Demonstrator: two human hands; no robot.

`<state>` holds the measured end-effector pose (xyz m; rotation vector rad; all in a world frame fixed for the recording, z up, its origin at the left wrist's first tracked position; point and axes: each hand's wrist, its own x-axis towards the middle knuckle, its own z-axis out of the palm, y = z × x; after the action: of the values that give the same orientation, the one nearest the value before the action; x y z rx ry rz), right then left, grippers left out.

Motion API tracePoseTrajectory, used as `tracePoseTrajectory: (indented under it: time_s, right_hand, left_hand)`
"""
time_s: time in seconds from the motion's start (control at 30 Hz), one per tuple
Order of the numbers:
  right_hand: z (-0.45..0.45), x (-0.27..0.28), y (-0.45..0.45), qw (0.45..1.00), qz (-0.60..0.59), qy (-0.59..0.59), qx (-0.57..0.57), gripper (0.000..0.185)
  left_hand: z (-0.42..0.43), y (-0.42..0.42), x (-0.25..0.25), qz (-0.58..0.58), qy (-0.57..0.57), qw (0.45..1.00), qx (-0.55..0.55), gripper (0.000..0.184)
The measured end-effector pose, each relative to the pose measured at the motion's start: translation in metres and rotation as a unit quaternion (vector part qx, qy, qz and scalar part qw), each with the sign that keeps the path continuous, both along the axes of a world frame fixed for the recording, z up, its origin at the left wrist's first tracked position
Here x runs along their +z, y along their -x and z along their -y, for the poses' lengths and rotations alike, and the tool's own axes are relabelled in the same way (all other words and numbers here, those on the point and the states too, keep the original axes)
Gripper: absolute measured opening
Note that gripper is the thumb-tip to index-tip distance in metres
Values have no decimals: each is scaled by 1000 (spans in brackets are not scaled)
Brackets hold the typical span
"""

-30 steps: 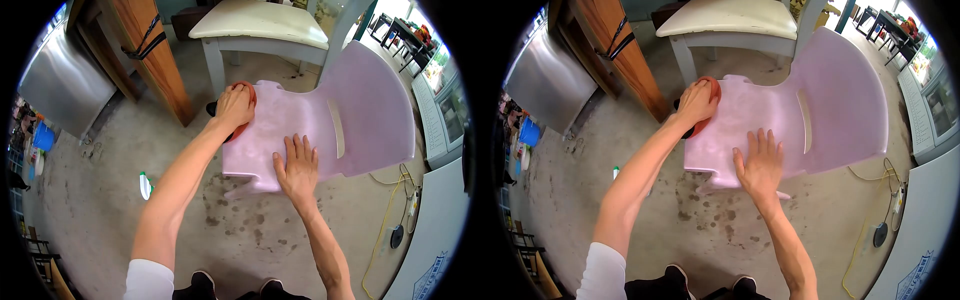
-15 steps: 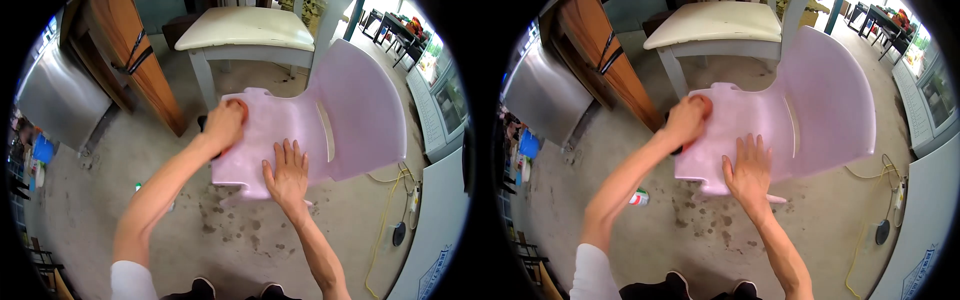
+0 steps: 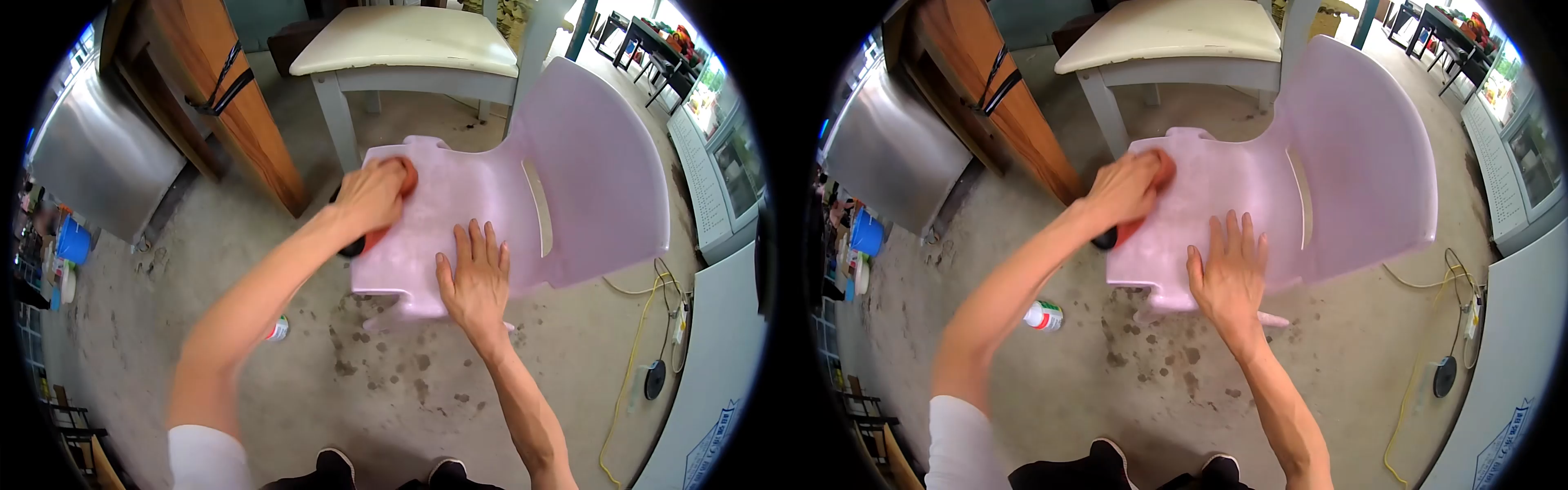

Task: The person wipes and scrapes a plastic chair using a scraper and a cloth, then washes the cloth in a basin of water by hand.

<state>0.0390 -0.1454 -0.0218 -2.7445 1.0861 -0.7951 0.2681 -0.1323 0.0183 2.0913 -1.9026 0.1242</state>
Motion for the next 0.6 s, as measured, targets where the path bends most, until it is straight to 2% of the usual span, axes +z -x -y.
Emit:
tracePoseTrajectory:
  time_s: [0.03,0.07,0.1,0.17,0.23,0.27,0.3,0.37,0.43,0.5,0.6]
  right_hand:
    - [0,0,1,1000,-6,4,1,51]
    - [0,-1,0,1000,-9,8,-3,52]
    - [0,-2,1,1000,-12,11,-7,52]
    - [-1,-2,3,1000,4,11,-8,53]
    - [2,1,0,999,36,11,-16,55]
    - [2,2,0,999,49,-1,-15,56]
    - [1,2,0,998,60,-13,-14,57]
    - [1,4,0,998,55,-17,-16,58]
    - [0,1,2,999,44,-14,-6,60]
    - [-1,2,2,998,62,-16,5,63]
    - [1,-1,1,997,77,-27,15,70]
  left_hand:
    - [17,-8,-12,19,39,999,32,19]
    - [29,-5,-11,18,27,997,77,20]
    - [30,-1,-11,12,32,997,75,20]
    - [20,-1,-10,22,26,999,18,20]
    - [-22,23,16,-23,-73,994,-77,21]
    - [-42,29,10,24,-57,988,-140,22]
    - [-59,39,19,-12,-72,981,-177,24]
    - [-66,49,25,-9,-80,984,-159,22]
    - [-42,49,25,-19,-117,983,-143,19]
    - [1,55,6,38,-75,987,-137,13]
    - [76,80,-24,108,-11,989,-99,18]
